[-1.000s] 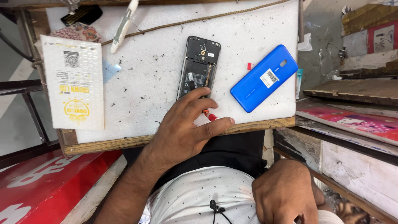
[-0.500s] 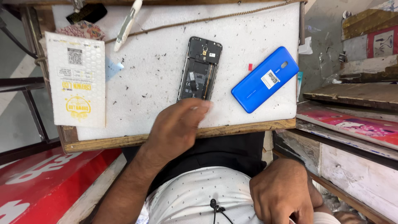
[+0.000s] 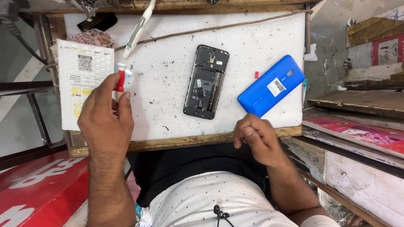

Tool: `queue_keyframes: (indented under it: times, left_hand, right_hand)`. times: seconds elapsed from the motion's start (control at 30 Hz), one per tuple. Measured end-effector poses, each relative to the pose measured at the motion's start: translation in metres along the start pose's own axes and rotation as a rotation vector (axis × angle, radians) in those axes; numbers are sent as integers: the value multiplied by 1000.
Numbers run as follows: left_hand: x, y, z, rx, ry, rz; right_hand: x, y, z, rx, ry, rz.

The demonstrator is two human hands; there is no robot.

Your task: The person disassembles a smartphone, removes the back cover, applies adhesive to the frame, cleans the edges with a toothbrush, and reattaches the back cover. The person handles the phone, a blue back cover, a red adhesive applicator, and a toothbrush.

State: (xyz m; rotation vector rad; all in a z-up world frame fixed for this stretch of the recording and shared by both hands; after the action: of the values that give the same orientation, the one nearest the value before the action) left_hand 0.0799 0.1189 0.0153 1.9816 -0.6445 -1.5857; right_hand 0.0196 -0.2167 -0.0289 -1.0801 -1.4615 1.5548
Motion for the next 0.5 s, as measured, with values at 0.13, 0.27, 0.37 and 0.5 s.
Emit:
queue_keyframes:
  times: [0.13,0.27,0.37,0.5]
  left_hand:
    - [7,24,-9,174,-81,-26]
    - [28,36,-17,218,-164,41]
    - [50,47,-31,251,-213,103]
    - [98,86,-55,179,-379,253]
  right_hand:
    - [10,2,-10,4,-42,187]
    - [14,-3,-15,63,-57,209]
    - [16,-2,-19,145,-63,258]
    - [18,-1,-20,163,-43,250]
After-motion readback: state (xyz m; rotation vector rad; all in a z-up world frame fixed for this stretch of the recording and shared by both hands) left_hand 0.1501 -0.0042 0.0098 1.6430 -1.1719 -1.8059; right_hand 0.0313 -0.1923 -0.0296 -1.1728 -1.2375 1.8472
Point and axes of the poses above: each hand's wrist, its own z-axis away from the middle knuckle, its own x-axis out of the palm, y = z × x, the point moved 5 cm from there along -z, towards the middle knuckle, and after that the axes turned 6 degrees about z, right-handed, at the moved point
